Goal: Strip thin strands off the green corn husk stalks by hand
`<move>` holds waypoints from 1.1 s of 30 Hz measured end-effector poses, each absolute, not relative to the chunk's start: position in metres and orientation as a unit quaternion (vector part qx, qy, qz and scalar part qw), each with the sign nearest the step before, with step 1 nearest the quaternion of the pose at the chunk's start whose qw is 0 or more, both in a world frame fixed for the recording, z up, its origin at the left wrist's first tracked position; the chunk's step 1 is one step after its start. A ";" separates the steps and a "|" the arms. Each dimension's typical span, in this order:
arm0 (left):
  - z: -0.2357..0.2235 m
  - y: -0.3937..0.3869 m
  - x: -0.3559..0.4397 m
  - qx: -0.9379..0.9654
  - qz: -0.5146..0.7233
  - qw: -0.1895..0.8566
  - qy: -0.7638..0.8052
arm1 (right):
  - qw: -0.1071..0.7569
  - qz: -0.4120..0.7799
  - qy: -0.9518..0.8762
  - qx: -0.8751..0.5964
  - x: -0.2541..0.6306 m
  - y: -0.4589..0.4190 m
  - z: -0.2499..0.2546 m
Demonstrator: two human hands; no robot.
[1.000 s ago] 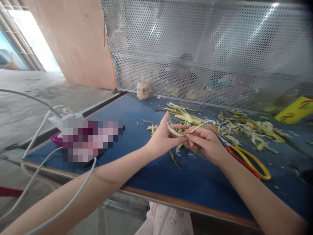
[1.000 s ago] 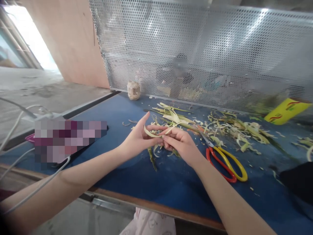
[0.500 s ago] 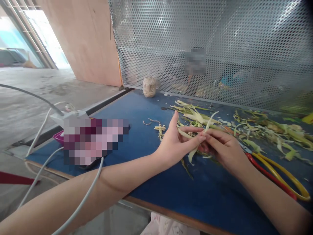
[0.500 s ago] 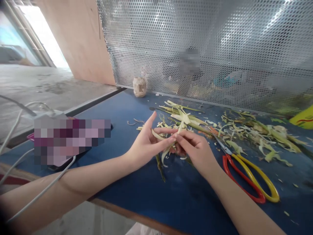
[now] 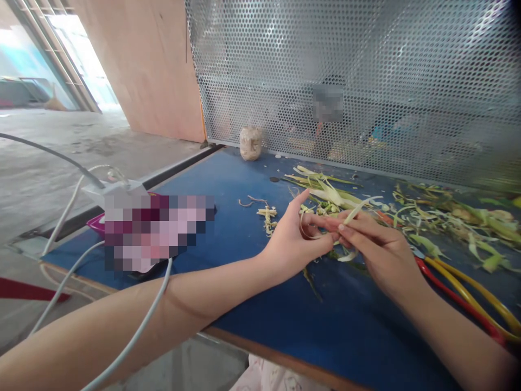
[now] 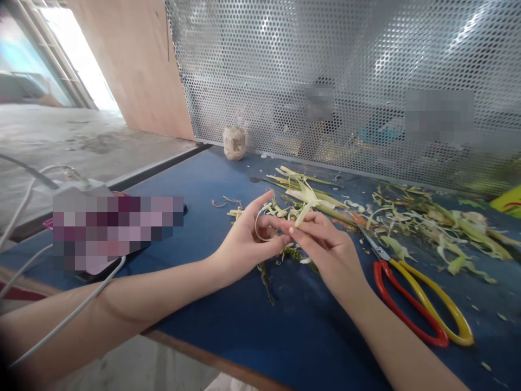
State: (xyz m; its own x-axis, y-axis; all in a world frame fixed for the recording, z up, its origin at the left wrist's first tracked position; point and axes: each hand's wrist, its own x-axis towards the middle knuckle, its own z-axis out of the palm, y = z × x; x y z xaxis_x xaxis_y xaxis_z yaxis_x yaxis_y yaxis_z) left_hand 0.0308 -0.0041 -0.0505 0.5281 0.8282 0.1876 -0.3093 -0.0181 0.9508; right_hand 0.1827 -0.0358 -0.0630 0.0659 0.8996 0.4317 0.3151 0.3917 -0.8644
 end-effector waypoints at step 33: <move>-0.053 -0.009 0.031 0.588 0.374 0.679 0.232 | 0.409 0.063 -0.743 -0.526 0.205 -0.058 -0.054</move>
State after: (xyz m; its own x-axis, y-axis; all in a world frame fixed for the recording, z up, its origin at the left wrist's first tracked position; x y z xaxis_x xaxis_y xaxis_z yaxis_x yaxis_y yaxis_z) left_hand 0.0307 -0.0087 -0.0528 0.6134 0.7798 0.1252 -0.2346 0.0285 0.9717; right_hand 0.2050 -0.0576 -0.0540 -0.1122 0.8337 0.5407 0.7299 0.4384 -0.5244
